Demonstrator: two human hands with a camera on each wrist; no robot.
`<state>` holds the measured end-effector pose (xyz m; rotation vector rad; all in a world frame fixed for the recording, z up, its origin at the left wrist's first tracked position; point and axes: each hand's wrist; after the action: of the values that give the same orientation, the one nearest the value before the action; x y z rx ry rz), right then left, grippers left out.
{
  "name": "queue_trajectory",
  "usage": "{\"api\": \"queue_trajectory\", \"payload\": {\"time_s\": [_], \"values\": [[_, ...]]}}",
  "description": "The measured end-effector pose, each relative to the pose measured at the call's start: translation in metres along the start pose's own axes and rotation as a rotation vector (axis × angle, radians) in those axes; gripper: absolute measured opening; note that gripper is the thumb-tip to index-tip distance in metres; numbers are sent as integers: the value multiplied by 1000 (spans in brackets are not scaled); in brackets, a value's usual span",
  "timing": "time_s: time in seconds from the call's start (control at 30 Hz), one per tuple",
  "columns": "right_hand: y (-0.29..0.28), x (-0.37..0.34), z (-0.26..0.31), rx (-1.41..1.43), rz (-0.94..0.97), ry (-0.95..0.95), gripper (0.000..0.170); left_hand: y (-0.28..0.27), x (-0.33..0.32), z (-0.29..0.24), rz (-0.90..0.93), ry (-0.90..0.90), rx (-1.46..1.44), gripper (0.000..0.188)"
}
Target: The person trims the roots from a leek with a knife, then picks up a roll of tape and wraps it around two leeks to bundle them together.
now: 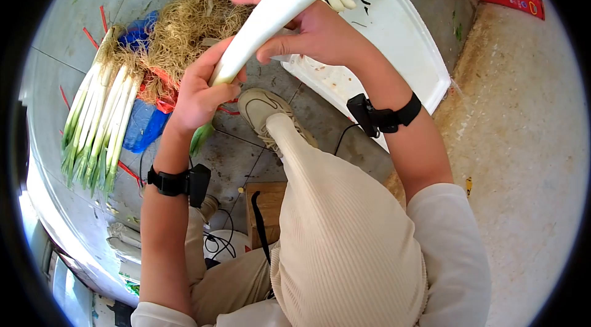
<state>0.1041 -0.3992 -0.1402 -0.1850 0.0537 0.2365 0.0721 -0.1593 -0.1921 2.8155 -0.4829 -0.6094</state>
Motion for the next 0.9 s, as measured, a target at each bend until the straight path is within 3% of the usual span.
{"api": "queue_trajectory", "payload": {"time_s": [0.07,0.13,0.2,0.23,0.3,0.33,0.4,0.63,0.7,0.9], "values": [[1,0,-2,9,13,-23,51,-6,3,-7,60,-55,-17,62],[3,-4,-1,123,19,102,41,-7,4,-9,122,-113,-33,61],[7,-9,-1,164,-33,184,38,-2,2,-6,-6,184,258,54],[8,-11,0,203,-83,262,35,5,1,-4,-6,187,261,54],[14,-15,5,197,-146,319,36,20,-3,-1,-339,411,384,49],[16,-17,7,189,-207,375,36,22,-5,0,-337,412,386,49],[20,-20,4,211,-249,389,37,24,-9,2,-432,622,703,53],[27,-25,11,185,-315,394,39,28,-2,9,-470,634,720,52],[28,-24,11,176,-315,388,40,26,-1,6,-441,735,777,53],[29,-23,15,115,-285,384,44,24,-4,7,-449,647,835,42]]}}
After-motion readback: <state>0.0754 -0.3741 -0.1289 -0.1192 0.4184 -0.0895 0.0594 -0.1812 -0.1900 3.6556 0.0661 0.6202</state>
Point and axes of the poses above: each hand's wrist, its own x-axis towards the middle knuckle, its own y-axis out of the palm, z = x × y, and after that the axes turned 15 degrees about -z, right-handed
